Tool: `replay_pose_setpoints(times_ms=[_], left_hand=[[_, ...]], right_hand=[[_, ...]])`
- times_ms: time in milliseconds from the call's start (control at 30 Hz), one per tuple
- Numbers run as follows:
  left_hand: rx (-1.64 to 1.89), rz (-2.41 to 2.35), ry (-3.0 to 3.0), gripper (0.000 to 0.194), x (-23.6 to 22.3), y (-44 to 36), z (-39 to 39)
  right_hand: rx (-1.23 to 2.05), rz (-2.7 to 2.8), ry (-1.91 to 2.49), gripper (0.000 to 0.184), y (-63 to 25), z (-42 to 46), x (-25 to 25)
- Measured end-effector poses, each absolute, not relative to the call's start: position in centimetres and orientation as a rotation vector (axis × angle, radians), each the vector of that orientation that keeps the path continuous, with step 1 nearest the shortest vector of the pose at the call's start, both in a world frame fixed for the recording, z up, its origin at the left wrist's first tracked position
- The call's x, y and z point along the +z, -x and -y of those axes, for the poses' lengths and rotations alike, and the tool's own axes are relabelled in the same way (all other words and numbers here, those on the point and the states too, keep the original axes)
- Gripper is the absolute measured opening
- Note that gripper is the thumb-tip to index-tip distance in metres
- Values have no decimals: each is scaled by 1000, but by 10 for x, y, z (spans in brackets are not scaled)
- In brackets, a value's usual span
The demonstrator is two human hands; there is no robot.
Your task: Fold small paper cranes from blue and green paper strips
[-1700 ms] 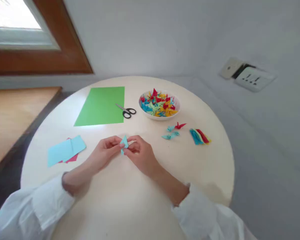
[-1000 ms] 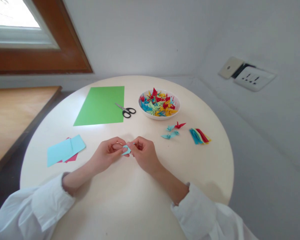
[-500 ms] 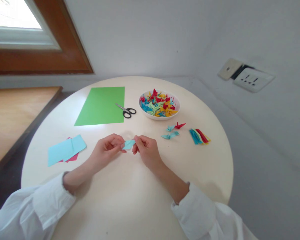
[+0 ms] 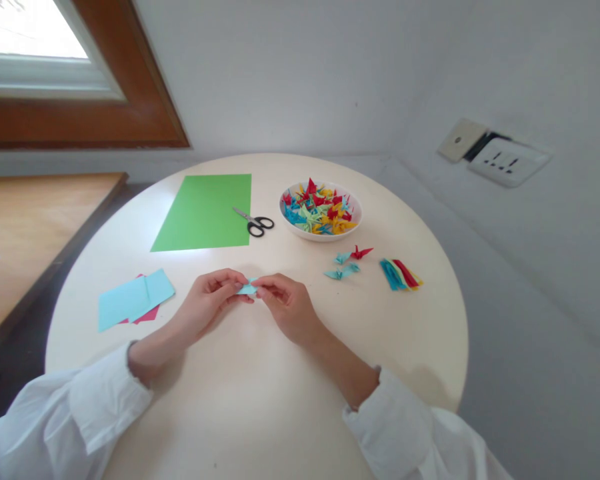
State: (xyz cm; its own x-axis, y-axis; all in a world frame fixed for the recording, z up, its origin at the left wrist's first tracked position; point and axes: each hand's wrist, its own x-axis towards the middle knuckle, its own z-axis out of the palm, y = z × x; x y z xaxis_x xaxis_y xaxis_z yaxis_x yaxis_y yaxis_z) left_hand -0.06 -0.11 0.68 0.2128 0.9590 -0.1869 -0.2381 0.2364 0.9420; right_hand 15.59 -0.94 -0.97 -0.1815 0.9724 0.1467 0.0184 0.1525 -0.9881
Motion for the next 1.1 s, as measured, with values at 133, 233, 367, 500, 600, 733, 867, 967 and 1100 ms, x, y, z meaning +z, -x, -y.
replay_pose_setpoints(times_ms=[133,233,367,500,600,733,867,967,1100], left_hand=[[1019,-952,-909,15,6,1,1],[986,-949,-953,21,5,1,1],[974,-946,-1010,24,4,2,2],[968,-1000,-1071,26,6,1,3],[975,-1066,-1113,26,6,-1,4],[976,-1111,-1160,24,4,-1,5],[994,-1124,-1209,22,2,-2,5],[1001,-1116,-1228,21,3,-2,5],[1014,-1119,-1205,21,4,-2,5]], right_hand=[[1195,1420,1073,14,-156,9,-11],[1185,1408,1074,13,-156,9,-11],[1179,1407,1076,12,-155,9,-9],[1180,1404,1074,12,-155,9,-8],[1160,1416,1088,12,-154,9,-8],[1120,1444,1112,12,-154,8,-10],[1080,1472,1136,12,-154,7,-11],[1071,1473,1139,13,-154,7,-12],[1100,1451,1104,13,-153,8,-13]])
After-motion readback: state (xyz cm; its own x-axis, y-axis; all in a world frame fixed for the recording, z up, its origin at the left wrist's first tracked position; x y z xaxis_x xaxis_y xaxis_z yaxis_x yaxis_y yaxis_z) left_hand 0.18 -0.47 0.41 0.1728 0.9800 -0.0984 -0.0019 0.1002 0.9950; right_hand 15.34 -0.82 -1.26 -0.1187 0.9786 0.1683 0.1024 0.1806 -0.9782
